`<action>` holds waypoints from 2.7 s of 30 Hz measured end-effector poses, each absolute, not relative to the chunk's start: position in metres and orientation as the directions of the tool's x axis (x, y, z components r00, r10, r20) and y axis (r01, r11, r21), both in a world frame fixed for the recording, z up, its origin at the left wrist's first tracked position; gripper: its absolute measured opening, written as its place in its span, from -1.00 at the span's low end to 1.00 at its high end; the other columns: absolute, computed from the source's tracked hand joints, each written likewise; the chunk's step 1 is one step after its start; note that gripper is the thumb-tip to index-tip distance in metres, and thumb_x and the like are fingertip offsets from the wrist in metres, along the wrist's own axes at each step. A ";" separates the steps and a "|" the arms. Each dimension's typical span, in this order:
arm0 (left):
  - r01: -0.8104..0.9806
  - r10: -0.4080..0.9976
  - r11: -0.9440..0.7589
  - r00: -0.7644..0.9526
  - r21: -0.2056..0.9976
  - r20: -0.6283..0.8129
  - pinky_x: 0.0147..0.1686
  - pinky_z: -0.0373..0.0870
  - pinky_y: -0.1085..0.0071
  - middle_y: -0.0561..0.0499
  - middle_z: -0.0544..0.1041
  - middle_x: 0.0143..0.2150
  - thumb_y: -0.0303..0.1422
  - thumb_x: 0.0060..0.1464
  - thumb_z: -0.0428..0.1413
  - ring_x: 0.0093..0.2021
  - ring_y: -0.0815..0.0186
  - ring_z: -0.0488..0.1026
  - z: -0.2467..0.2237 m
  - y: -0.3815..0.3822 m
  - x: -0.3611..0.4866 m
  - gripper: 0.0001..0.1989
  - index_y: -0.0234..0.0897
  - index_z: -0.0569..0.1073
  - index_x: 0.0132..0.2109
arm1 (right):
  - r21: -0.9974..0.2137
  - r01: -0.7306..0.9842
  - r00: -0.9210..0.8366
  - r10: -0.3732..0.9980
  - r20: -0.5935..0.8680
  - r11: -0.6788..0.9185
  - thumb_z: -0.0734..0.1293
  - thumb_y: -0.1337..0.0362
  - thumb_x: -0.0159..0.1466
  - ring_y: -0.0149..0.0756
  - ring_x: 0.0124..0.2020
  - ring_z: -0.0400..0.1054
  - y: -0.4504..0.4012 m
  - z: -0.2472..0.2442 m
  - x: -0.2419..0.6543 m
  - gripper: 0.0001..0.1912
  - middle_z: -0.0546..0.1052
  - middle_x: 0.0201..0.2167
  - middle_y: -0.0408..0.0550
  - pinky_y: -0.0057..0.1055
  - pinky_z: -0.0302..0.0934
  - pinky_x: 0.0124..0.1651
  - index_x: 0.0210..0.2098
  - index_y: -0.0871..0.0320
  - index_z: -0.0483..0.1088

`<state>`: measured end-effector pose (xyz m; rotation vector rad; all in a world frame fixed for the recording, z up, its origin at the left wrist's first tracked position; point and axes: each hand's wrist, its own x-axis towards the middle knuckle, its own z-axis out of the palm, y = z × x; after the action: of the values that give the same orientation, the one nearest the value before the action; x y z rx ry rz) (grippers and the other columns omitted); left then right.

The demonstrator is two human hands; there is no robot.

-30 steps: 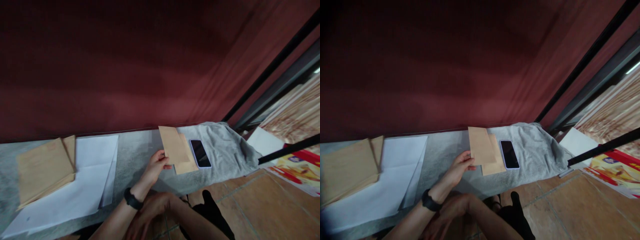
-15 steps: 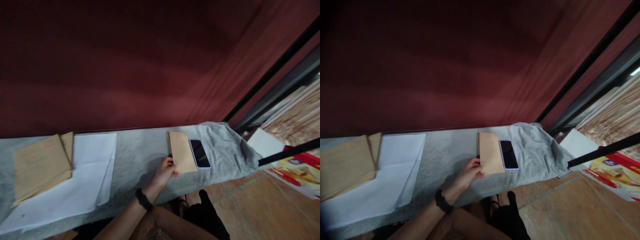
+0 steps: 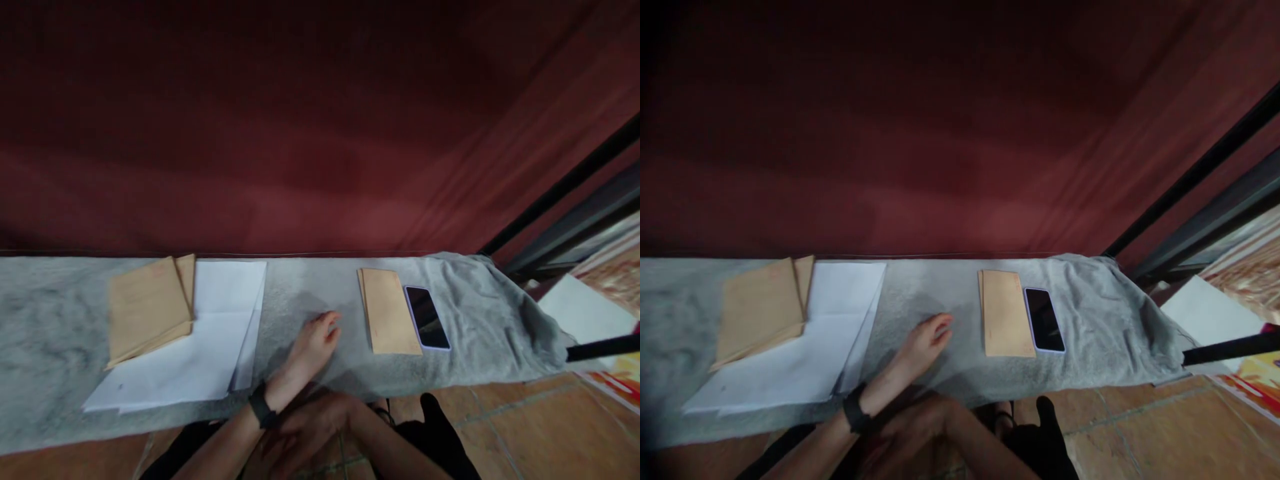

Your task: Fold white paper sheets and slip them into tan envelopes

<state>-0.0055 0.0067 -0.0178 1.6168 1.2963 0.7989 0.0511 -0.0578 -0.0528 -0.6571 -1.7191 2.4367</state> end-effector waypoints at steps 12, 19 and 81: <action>0.941 0.971 0.158 -0.203 0.300 0.125 -0.14 0.47 0.05 -0.55 0.52 -0.02 -0.28 0.16 0.10 0.02 -0.25 0.46 -0.016 0.015 -0.143 -0.62 -0.49 0.53 0.01 | -0.894 -0.218 -0.609 0.770 -0.189 -0.392 0.40 0.06 0.27 -0.18 0.02 0.53 -0.020 0.002 0.115 -0.57 0.59 0.08 0.11 -0.17 0.36 0.17 0.07 0.10 0.52; 0.994 0.994 0.108 -0.107 0.007 -0.031 -0.20 0.49 0.17 -0.47 0.58 -0.07 -0.50 0.23 -0.08 -0.09 -0.08 0.57 -0.005 0.017 -0.140 -0.64 -0.58 0.52 0.02 | -0.881 -0.177 -0.576 0.772 -0.268 -0.438 0.51 0.03 0.15 -0.14 -0.01 0.52 -0.013 -0.021 0.101 -0.53 0.61 0.03 0.08 -0.08 0.33 0.20 0.01 0.07 0.56; 0.867 0.840 -0.482 0.417 0.123 0.348 0.42 -0.02 -0.11 -0.29 0.13 0.49 -0.36 0.25 -0.06 0.49 0.03 0.03 -0.104 -0.022 -0.024 -0.22 -0.35 -0.18 0.51 | -0.698 0.680 -0.096 0.971 0.221 0.226 -0.04 0.02 0.52 -0.17 0.47 -0.01 0.001 -0.069 0.080 -0.38 0.20 0.44 0.10 -0.01 0.01 0.46 0.45 0.16 0.06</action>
<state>-0.0239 -0.0222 -0.1044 2.7075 1.6339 0.5918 0.0799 0.0013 -0.0691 -1.5212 -1.8470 0.5669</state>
